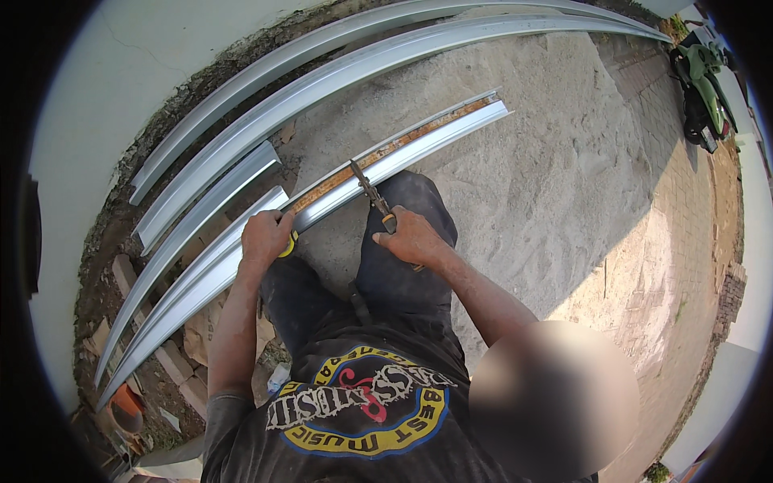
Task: Measure and cut metal studs using a tape measure and tin snips.
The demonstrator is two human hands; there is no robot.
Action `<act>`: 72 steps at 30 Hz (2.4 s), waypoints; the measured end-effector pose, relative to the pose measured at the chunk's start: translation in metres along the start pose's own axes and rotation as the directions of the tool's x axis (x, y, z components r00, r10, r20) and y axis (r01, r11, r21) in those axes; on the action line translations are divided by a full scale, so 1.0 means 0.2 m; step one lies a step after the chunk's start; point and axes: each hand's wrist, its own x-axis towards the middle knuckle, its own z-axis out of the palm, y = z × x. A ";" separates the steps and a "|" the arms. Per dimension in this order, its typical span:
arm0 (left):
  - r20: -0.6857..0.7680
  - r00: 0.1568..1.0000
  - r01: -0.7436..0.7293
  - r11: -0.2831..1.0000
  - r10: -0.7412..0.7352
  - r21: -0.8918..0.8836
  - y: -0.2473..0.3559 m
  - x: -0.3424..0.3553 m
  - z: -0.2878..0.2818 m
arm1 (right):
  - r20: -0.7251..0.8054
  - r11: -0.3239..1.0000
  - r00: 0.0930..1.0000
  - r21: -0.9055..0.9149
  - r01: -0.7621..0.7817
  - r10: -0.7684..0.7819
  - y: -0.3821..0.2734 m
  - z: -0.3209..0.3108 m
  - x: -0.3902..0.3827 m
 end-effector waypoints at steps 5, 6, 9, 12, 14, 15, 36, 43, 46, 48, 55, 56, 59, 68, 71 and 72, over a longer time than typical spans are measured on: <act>-0.064 0.996 -0.060 0.998 0.058 -0.025 -0.03 0.01 0.04 | 0.005 0.999 1.000 0.027 0.027 -0.027 0.00 -0.01 -0.01; -0.066 0.997 -0.049 0.999 0.048 -0.022 -0.04 0.01 0.04 | 0.014 0.999 0.999 0.028 0.033 -0.034 -0.01 -0.01 -0.01; -0.052 0.998 -0.043 0.999 0.041 -0.025 -0.02 0.01 0.03 | -0.012 1.000 1.000 0.013 0.029 -0.029 -0.01 0.00 -0.02; 0.015 1.000 0.006 1.000 -0.006 -0.015 -0.01 0.01 0.00 | -0.015 0.999 1.000 0.033 0.007 -0.006 -0.02 0.00 -0.01; 0.011 1.000 -0.010 1.000 0.010 -0.004 -0.01 0.01 0.01 | -0.015 0.999 1.000 0.046 -0.008 0.009 0.00 0.00 -0.01; 0.013 1.000 -0.008 1.000 0.008 -0.002 -0.01 0.01 0.01 | -0.012 0.999 1.000 0.048 -0.008 0.009 0.01 0.01 -0.01; 0.011 1.000 0.014 1.000 -0.014 0.000 -0.01 0.01 0.01 | 0.075 0.997 0.995 0.011 -0.071 0.070 -0.07 -0.05 -0.05; 0.005 1.000 0.001 1.000 -0.001 0.010 0.00 0.01 0.01 | -0.004 1.000 1.000 -0.023 -0.014 0.014 -0.04 -0.02 -0.04; 0.000 1.000 -0.002 1.000 0.002 0.008 0.00 0.01 0.01 | -0.004 1.000 1.000 -0.025 -0.007 0.007 -0.04 -0.02 -0.03; -0.002 1.000 -0.001 1.000 0.001 0.003 0.00 0.01 0.01 | -0.006 0.999 1.000 -0.032 0.002 -0.002 -0.04 -0.02 -0.02; 0.000 1.000 0.001 1.000 -0.001 0.000 0.00 0.01 0.01 | -0.033 0.997 0.997 -0.004 0.072 -0.072 0.04 0.03 0.02; -0.004 1.000 0.002 1.000 -0.002 0.007 0.00 0.01 0.01 | -0.067 0.995 0.993 -0.011 0.099 -0.100 0.06 0.04 0.03; -0.002 1.000 0.002 1.000 -0.002 0.003 0.00 0.01 0.01 | -0.058 0.993 0.992 0.017 0.114 -0.112 0.08 0.04 0.05; -0.003 1.000 0.008 1.000 -0.008 -0.017 -0.01 0.00 0.02 | 0.129 0.956 0.989 0.274 -0.104 0.071 -0.01 -0.04 -0.05; 0.001 1.000 -0.005 1.000 0.005 -0.004 0.00 0.01 0.02 | 0.132 0.958 0.987 0.259 -0.122 0.090 0.06 -0.06 -0.16; 0.006 1.000 -0.006 1.000 0.006 0.000 0.00 0.00 0.02 | 0.134 0.956 0.987 0.264 -0.126 0.093 0.09 -0.05 -0.19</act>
